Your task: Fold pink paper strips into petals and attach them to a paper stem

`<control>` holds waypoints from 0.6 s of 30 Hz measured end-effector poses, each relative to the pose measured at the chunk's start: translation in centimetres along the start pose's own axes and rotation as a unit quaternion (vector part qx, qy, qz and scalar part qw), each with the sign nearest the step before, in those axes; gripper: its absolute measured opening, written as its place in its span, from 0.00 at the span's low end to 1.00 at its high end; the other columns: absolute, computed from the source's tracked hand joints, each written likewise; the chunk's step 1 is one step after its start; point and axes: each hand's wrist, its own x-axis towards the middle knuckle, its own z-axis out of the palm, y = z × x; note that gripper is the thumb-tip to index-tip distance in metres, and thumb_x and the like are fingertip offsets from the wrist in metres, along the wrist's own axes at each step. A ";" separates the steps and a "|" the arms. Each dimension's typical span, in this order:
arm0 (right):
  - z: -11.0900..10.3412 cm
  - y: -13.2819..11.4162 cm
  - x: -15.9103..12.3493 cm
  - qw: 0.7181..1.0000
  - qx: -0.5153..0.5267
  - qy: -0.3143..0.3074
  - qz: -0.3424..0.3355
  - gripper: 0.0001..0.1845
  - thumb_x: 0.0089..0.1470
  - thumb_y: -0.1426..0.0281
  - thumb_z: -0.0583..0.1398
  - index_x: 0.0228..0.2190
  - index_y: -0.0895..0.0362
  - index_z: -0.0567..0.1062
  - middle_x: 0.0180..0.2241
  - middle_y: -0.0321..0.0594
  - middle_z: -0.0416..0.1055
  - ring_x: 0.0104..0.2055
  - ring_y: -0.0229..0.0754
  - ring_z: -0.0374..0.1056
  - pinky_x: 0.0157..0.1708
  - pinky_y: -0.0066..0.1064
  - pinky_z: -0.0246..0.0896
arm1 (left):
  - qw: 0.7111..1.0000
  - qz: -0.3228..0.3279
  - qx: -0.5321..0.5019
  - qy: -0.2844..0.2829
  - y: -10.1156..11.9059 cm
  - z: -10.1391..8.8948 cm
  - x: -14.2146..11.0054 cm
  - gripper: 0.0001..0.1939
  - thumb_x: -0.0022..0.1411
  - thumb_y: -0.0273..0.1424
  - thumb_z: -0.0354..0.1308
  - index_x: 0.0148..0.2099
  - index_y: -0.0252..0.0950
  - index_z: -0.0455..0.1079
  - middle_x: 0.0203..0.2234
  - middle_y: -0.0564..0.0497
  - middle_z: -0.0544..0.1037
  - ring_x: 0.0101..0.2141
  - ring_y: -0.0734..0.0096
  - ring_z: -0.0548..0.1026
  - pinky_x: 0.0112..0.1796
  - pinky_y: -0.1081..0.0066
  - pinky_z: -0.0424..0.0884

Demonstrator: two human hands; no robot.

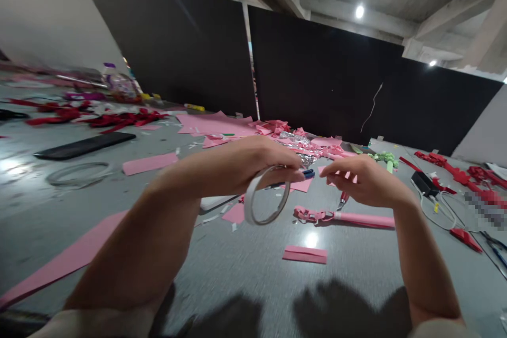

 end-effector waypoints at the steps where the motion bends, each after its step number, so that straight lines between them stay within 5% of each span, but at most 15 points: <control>1: 0.0 0.0 0.1 1.000 0.009 0.006 0.006 0.11 0.72 0.70 0.60 0.48 0.57 0.83 0.37 0.42 0.84 0.35 0.40 0.80 0.32 0.28 0.73 | 1.000 -0.009 0.018 0.003 -0.1 0.0 0.0 0.21 0.80 0.36 0.54 0.31 0.36 0.69 0.20 0.56 0.70 0.22 0.73 0.64 0.28 0.68 0.55; 7: 0.2 -1.3 0.1 0.999 0.026 -0.012 -0.046 0.10 0.71 0.65 0.64 0.47 0.57 0.83 0.39 0.42 0.83 0.34 0.39 0.78 0.32 0.29 0.73 | 0.994 -0.057 0.092 0.029 0.4 1.1 0.4 0.20 0.80 0.31 0.52 0.31 0.36 0.69 0.27 0.52 0.77 0.27 0.70 0.70 0.31 0.67 0.57; 12: 0.5 -2.0 0.2 0.994 0.045 -0.052 -0.079 0.13 0.71 0.61 0.66 0.50 0.57 0.82 0.42 0.43 0.83 0.36 0.40 0.77 0.36 0.32 0.74 | 0.985 -0.092 0.146 0.029 1.8 1.6 0.6 0.13 0.69 0.19 0.56 0.31 0.34 0.72 0.26 0.51 0.78 0.27 0.69 0.71 0.31 0.67 0.57; 18: 0.7 -2.2 0.3 0.993 0.059 -0.044 -0.097 0.15 0.72 0.59 0.64 0.47 0.58 0.83 0.40 0.45 0.82 0.36 0.41 0.76 0.36 0.32 0.72 | 0.980 -0.098 0.167 0.043 2.4 1.7 0.8 0.11 0.64 0.18 0.58 0.29 0.34 0.71 0.25 0.52 0.77 0.26 0.70 0.71 0.29 0.68 0.55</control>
